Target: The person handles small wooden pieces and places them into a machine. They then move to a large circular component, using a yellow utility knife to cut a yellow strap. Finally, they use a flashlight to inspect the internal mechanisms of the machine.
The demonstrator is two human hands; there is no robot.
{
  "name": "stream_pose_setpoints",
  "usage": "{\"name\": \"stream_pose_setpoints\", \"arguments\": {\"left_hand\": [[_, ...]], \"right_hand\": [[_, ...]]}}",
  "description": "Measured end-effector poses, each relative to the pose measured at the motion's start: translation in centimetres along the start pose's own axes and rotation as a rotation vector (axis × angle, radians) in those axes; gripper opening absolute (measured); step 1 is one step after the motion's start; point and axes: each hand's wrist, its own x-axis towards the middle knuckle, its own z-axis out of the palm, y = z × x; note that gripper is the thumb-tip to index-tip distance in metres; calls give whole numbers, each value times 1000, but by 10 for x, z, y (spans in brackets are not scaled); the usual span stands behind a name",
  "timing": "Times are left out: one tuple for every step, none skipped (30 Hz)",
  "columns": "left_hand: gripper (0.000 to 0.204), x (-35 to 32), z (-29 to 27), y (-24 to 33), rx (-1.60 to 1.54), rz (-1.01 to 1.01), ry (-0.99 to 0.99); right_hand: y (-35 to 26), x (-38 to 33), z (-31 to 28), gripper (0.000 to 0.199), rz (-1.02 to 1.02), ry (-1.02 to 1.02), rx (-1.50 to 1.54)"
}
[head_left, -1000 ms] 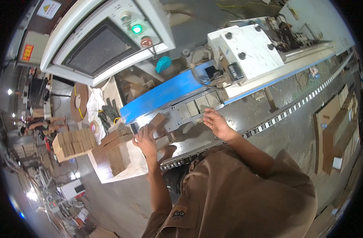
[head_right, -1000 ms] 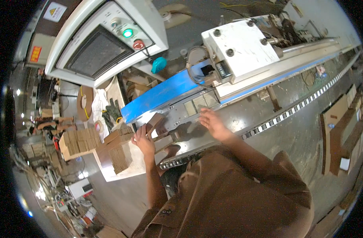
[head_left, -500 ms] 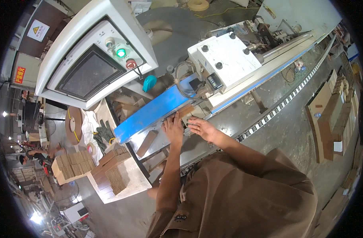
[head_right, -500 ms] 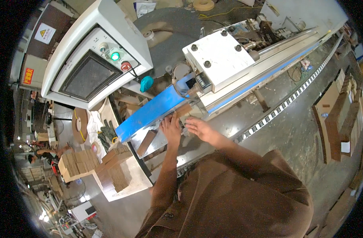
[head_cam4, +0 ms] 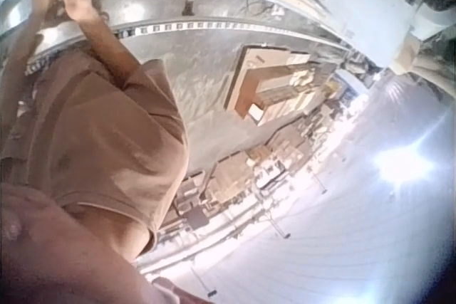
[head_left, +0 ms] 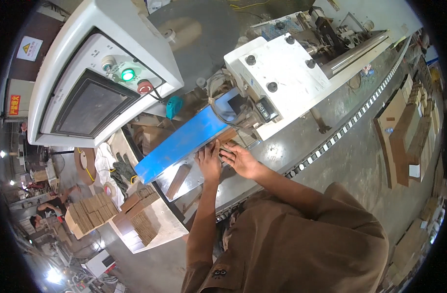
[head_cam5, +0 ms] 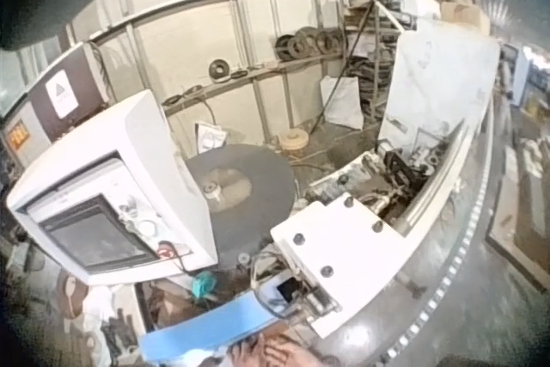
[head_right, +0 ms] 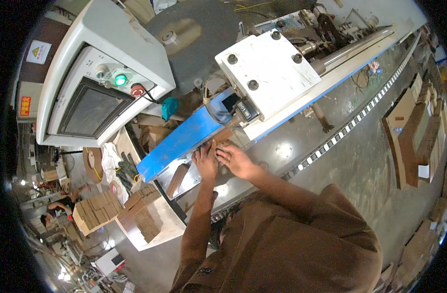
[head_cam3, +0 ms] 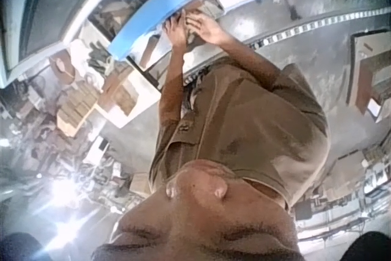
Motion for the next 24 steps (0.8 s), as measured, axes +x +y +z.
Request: {"name": "stream_pose_setpoints", "arguments": {"left_hand": [[47, 2, -1, 3, -5, -2, -13], [48, 4, 0, 4, -9, -7, -21], [48, 5, 2, 6, -5, -9, -36], [48, 5, 3, 7, -2, -11, -51], [48, 9, 4, 10, 1, -14, -61], [48, 11, 5, 15, 9, -13, -48], [49, 12, 5, 19, 12, -8, -48], [49, 15, 7, 23, 16, -1, -43], [49, 17, 8, 27, 19, 6, -38], [50, 19, 9, 30, -9, 3, -57], [50, 23, 9, 35, -18, 10, -68], [50, 26, 9, 40, -27, 18, -80], [51, 29, 9, 45, -37, 25, -92], [48, 36, 8, 51, -74, 55, -62], [45, 40, 12, 56, -81, 70, -40], [41, 45, 17, 61, -88, 85, -18], [38, 50, 23, 68, -96, 102, 10], [29, 53, 27, 74, -136, 101, 31], [25, 57, 30, 79, -153, 95, 10], [23, 59, 33, 84, -171, 71, -14], [20, 61, 35, 87, -189, 45, -37], [20, 62, 36, 89, -221, 36, 40], [20, 58, 36, 86, -243, 21, 111], [19, 56, 37, 83, -262, 4, 184]], "right_hand": [[-1, -1, -2, 43, -7, 8, 13], [-6, -5, 4, 39, -13, 12, 21], [-8, -7, 6, 35, -20, 16, 30], [-7, -5, 1, 34, -29, 28, 32], [-10, -6, 1, 35, -41, 32, 24], [-13, -7, 0, 35, -53, 37, 15], [-15, -8, -1, 36, -64, 42, 7], [-20, -12, 6, 40, -72, 66, -3], [-21, -12, 4, 43, -84, 67, 1], [-23, -13, 1, 46, -96, 68, 6], [-26, -12, -4, 49, -109, 65, 6], [-29, -12, -8, 55, -114, 43, 1], [-32, -15, -14, 58, -146, 39, -68], [-36, -20, -12, 61, -176, 32, -138], [-41, -27, -1, 64, -208, 22, -211], [-48, -36, 10, 68, -193, 21, -322], [-51, -39, 11, 66, -202, 21, -370], [-53, -44, 8, 65, -212, 20, -419], [-56, -48, 5, 65, -221, 20, -468], [-58, -51, 2, 55, -232, 118, -524], [-59, -56, -2, 51, -215, 159, -550], [-61, -61, -6, 47, -196, 199, -578], [-59, -64, -5, 44, -167, 236, -602], [-57, -71, 3, 34, -159, 271, -630]]}}
